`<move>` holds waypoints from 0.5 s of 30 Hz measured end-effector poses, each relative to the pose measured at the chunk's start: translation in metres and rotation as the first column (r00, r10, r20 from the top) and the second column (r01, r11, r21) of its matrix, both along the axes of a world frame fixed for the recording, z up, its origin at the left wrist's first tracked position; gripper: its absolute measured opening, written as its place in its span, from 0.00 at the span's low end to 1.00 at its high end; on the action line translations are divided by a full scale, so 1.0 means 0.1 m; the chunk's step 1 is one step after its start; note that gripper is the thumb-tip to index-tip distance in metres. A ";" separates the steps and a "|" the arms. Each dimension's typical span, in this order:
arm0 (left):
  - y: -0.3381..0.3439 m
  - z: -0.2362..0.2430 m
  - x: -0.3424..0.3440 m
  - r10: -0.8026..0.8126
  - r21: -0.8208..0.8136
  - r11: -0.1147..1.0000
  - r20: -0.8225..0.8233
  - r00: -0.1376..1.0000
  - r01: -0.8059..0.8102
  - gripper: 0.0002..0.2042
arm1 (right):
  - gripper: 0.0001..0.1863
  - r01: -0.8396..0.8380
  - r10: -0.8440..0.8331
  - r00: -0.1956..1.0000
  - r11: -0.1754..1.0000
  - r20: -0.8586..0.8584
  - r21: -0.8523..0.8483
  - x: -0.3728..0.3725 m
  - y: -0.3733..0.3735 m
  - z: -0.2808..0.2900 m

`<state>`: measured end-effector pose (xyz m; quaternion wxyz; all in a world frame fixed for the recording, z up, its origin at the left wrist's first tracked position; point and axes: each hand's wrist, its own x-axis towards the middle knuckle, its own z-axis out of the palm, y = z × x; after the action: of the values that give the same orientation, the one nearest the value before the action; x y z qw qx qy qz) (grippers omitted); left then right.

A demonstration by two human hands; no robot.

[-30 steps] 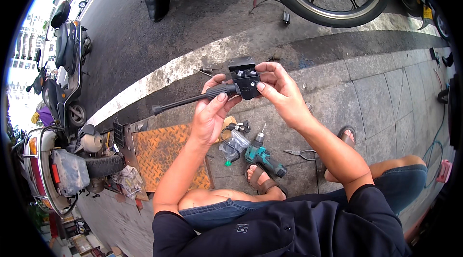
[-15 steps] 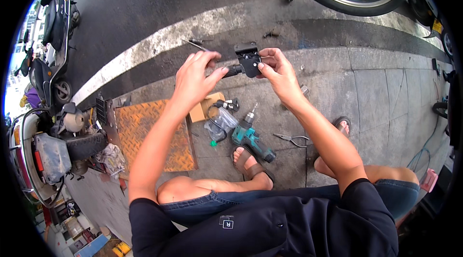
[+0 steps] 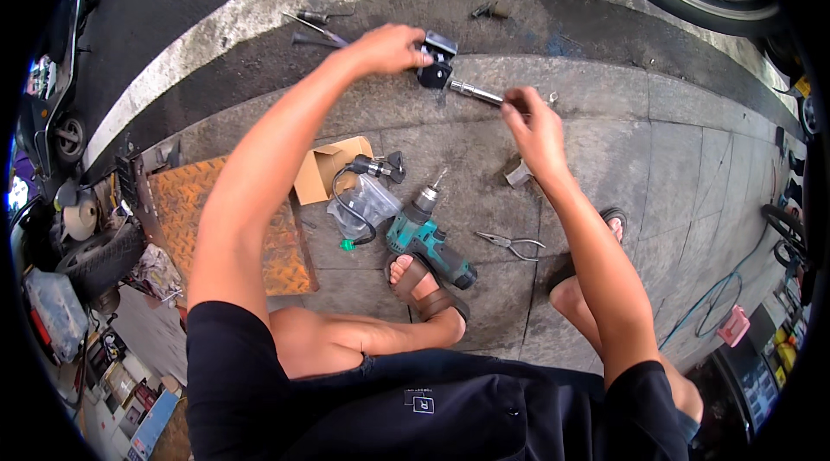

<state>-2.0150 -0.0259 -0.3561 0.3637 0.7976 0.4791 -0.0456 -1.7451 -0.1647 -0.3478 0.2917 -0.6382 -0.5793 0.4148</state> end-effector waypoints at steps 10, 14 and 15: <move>0.67 -0.47 0.30 -0.317 -0.229 0.917 0.083 0.945 0.327 0.23 | 0.11 0.002 0.029 0.918 0.997 0.396 -0.079 0.77 -0.76 -0.02; 0.72 -0.44 0.38 -0.350 -0.188 0.914 0.077 0.934 0.359 0.22 | 0.19 0.107 -0.030 0.975 0.932 0.221 -0.347 0.73 -0.97 -0.05; 0.73 -0.45 0.39 -0.352 -0.190 0.914 0.076 0.933 0.360 0.22 | 0.24 0.060 0.062 0.948 0.928 0.313 -0.368 0.75 -1.03 -0.07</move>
<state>-1.9757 0.0474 -0.4011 0.4374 0.8314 0.3115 -0.1427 -1.6701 -0.2679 -0.3546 0.0676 -0.7402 -0.5296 0.4088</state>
